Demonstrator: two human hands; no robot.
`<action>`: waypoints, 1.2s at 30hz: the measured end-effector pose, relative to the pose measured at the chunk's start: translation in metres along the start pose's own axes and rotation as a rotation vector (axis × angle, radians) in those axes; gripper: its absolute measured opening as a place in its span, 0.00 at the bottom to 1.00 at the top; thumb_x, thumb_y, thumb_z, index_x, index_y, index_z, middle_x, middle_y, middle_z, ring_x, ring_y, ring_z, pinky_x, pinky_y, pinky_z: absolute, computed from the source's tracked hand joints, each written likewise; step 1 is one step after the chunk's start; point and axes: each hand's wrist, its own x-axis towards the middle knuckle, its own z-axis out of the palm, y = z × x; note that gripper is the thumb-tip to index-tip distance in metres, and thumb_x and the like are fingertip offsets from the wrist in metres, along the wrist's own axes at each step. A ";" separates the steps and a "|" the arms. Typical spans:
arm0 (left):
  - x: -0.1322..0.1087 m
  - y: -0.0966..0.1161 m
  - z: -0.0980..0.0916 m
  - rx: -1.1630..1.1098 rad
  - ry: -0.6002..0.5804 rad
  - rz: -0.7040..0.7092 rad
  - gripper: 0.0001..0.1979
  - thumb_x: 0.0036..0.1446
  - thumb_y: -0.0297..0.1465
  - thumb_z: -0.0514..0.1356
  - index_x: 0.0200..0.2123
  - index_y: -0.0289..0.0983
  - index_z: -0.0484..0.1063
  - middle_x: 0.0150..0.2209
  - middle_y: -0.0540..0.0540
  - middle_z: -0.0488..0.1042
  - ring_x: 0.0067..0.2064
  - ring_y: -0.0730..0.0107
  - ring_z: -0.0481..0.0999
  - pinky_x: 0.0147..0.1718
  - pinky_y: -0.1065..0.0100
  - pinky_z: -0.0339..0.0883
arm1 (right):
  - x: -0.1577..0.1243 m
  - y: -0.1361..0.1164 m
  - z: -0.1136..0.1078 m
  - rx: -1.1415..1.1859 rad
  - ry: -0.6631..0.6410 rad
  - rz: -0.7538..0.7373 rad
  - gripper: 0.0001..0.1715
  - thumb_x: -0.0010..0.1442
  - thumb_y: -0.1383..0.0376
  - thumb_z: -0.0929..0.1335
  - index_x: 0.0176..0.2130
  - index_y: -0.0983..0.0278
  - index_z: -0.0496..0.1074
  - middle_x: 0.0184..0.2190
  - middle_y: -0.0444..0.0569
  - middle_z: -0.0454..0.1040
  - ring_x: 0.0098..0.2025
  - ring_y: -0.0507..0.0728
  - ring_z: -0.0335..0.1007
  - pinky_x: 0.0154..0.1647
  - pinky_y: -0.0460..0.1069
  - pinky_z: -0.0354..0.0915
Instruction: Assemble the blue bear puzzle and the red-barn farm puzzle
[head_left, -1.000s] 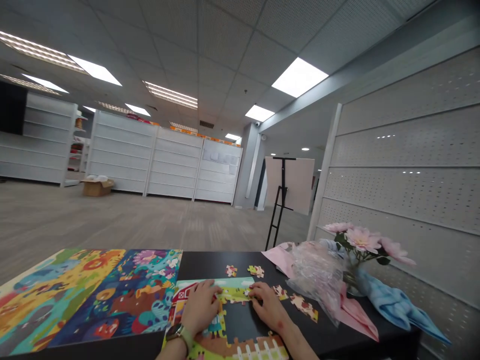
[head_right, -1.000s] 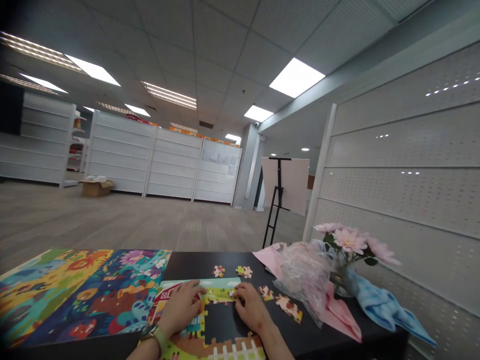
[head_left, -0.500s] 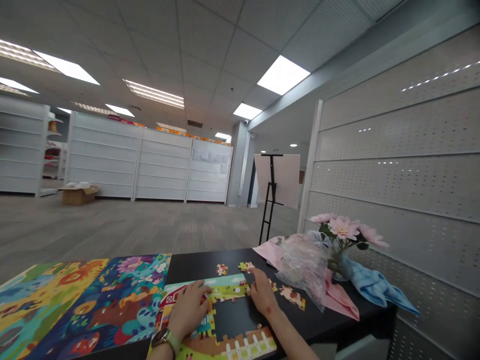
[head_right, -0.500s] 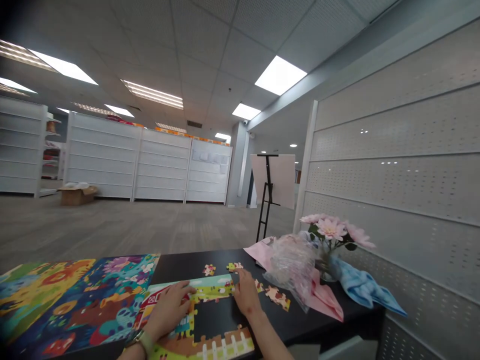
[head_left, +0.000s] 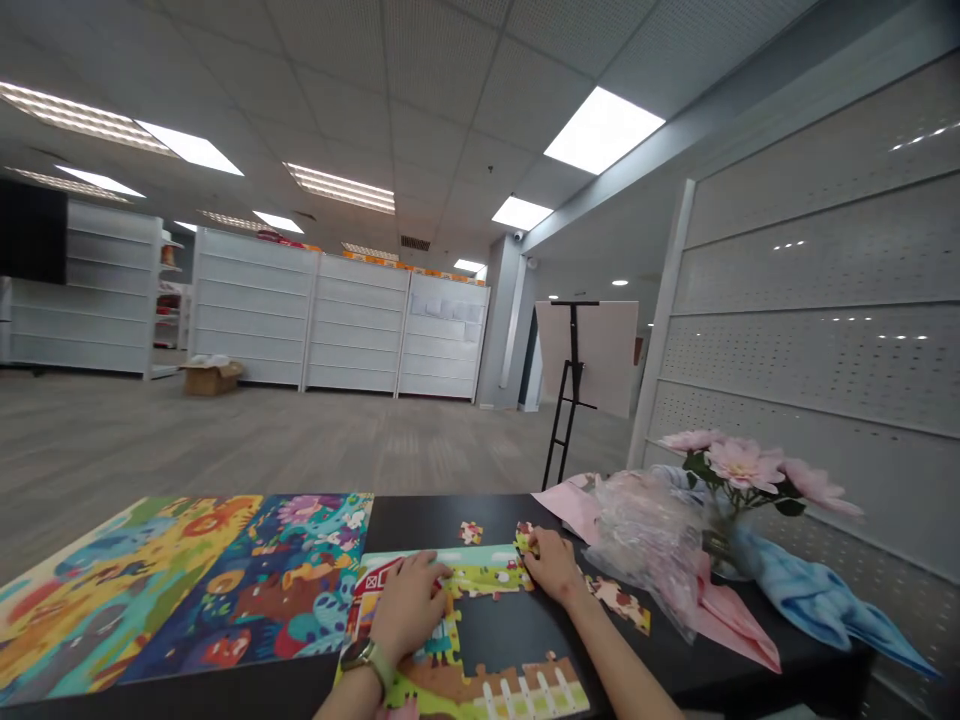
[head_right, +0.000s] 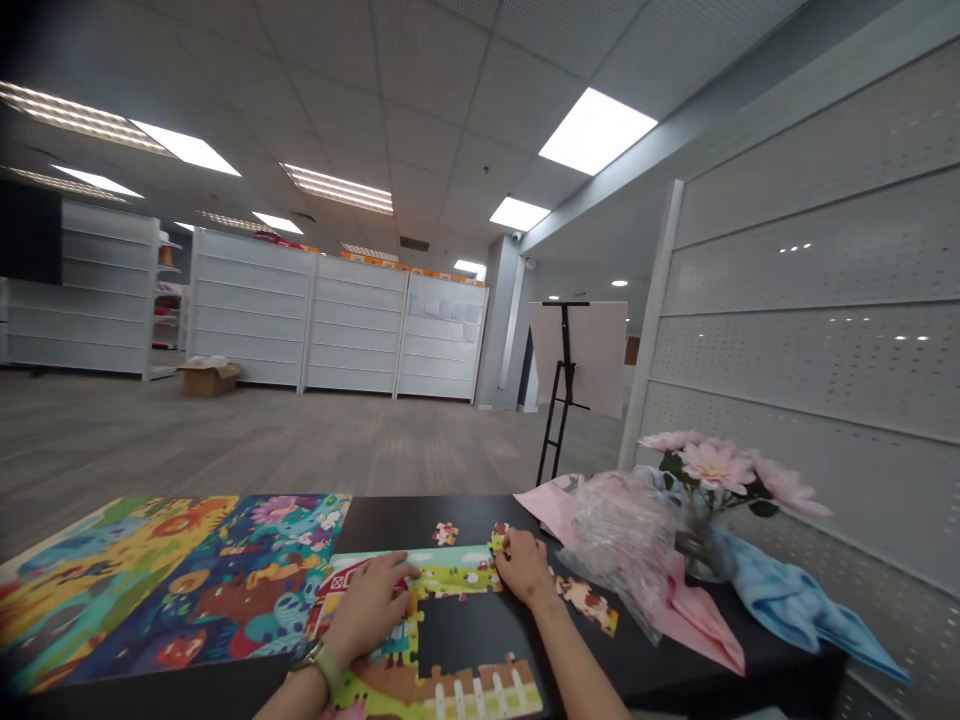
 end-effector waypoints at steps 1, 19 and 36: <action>0.000 0.000 0.000 -0.006 0.001 0.000 0.22 0.55 0.31 0.52 0.51 0.49 0.75 0.61 0.48 0.69 0.63 0.58 0.63 0.61 0.55 0.51 | -0.001 0.001 -0.001 -0.016 0.008 0.031 0.13 0.58 0.62 0.65 0.42 0.62 0.73 0.44 0.52 0.78 0.52 0.62 0.70 0.50 0.52 0.60; 0.001 0.000 0.001 -0.018 0.018 0.002 0.21 0.54 0.31 0.53 0.49 0.49 0.76 0.59 0.49 0.70 0.62 0.59 0.64 0.61 0.57 0.52 | -0.003 0.004 0.000 -0.137 0.090 0.234 0.23 0.62 0.64 0.62 0.56 0.56 0.71 0.59 0.56 0.69 0.60 0.66 0.61 0.55 0.59 0.55; 0.000 0.001 -0.001 -0.021 0.025 -0.013 0.20 0.54 0.31 0.53 0.48 0.50 0.76 0.59 0.49 0.70 0.62 0.59 0.64 0.60 0.57 0.53 | 0.063 -0.099 0.028 0.204 -0.306 -0.100 0.26 0.60 0.60 0.72 0.56 0.60 0.68 0.49 0.51 0.75 0.51 0.60 0.72 0.52 0.54 0.66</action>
